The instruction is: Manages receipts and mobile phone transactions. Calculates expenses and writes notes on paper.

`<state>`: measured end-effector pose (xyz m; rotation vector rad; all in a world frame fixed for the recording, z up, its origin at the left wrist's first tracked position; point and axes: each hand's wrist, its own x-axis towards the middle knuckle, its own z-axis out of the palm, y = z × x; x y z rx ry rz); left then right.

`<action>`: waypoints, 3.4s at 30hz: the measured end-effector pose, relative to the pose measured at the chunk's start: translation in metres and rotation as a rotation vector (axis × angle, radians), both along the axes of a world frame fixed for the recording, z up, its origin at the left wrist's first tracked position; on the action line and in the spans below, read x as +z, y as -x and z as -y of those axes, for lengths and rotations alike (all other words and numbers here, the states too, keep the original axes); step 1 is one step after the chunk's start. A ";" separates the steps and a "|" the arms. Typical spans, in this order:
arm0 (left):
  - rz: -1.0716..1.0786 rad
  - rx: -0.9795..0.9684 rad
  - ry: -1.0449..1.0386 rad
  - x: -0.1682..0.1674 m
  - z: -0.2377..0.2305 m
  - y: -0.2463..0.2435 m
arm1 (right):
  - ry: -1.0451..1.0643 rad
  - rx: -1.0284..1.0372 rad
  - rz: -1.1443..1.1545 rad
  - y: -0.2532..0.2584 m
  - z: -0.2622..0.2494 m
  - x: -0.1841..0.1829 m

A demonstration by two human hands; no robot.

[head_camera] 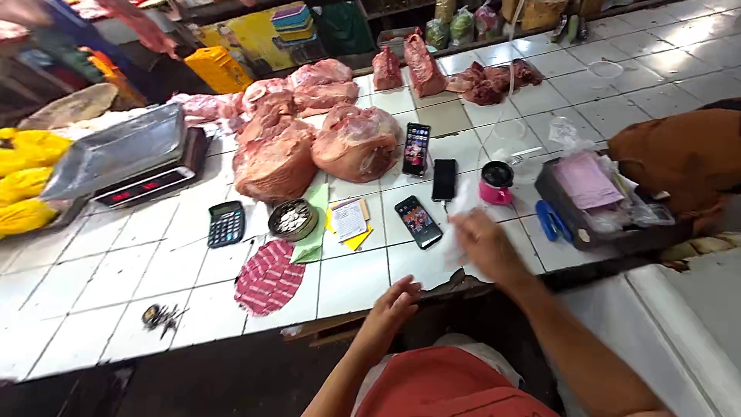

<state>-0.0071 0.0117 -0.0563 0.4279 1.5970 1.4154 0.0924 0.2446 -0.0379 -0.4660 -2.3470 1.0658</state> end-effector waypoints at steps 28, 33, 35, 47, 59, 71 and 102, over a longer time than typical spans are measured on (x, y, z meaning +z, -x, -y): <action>-0.190 1.011 -0.115 -0.012 0.268 0.079 | 0.573 0.593 0.335 0.184 0.310 -0.046; -0.161 1.033 -0.138 -0.007 0.373 0.120 | 0.748 0.669 0.386 0.235 0.415 -0.041; -0.096 1.011 -0.131 0.002 0.410 0.136 | 0.827 0.675 0.425 0.253 0.452 -0.037; 0.097 0.847 -0.065 0.001 0.475 0.254 | 1.042 0.390 0.444 0.337 0.531 -0.040; -0.047 0.957 0.123 -0.007 0.525 0.421 | 1.139 0.515 0.493 0.513 0.600 -0.056; -0.252 0.778 0.263 -0.054 0.577 0.607 | 0.738 0.186 0.522 0.661 0.645 -0.110; -1.279 -0.212 0.422 -0.167 0.656 0.671 | -0.348 0.130 0.475 0.703 0.703 -0.183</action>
